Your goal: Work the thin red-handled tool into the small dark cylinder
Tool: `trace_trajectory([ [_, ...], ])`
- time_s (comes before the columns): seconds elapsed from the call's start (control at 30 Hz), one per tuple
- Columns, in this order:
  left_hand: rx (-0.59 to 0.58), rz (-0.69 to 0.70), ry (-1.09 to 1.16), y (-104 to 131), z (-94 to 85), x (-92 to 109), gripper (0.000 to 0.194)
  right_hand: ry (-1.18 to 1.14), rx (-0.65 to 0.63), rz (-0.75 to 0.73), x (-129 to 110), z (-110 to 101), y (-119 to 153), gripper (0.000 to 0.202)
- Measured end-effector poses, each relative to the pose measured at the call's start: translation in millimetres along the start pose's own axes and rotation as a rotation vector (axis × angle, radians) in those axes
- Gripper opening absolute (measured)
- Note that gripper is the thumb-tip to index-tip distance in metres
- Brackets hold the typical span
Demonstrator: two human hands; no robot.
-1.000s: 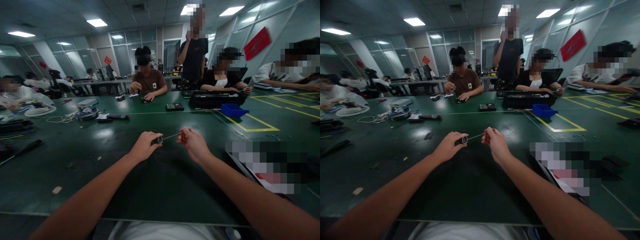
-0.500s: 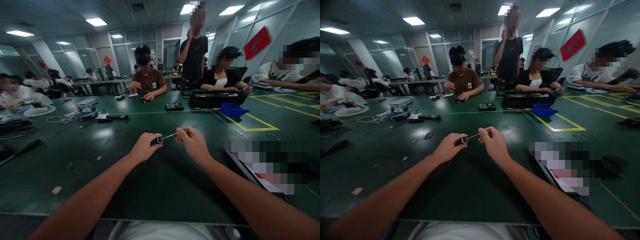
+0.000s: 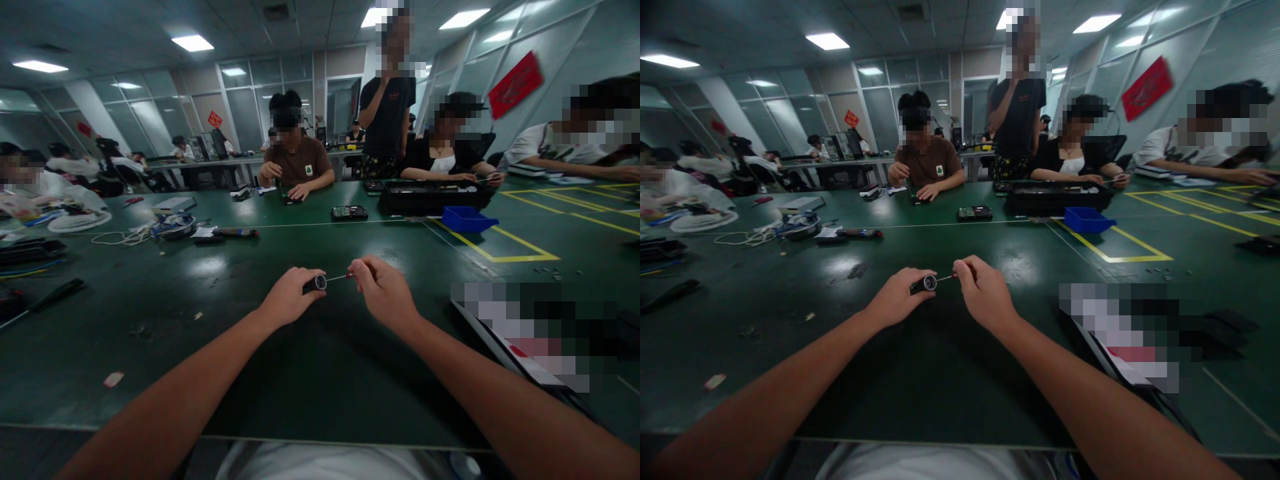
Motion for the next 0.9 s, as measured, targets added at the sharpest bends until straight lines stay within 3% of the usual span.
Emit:
trace_trajectory([
  [0.57, 0.003, 0.01, -0.003, -0.4, -2.3, 0.1, 0.038, 0.011, -0.054, -0.018, -7.0, 2.9, 2.8, 0.025],
  [0.9, -0.004, 0.016, -0.01, 0.0, -1.3, 1.7, 0.038, -0.054, -0.019, 0.005, -0.8, 1.5, 1.6, 0.019],
])
Point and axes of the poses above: each hand's wrist, its own y-axis away from the middle knuckle, its own z-axis out of the palm, x = y × z, the point moved 10 cm from there along -y, towards the middle knuckle, and after that the axes turned 4 degrees about -x, right-handed, at the moved point
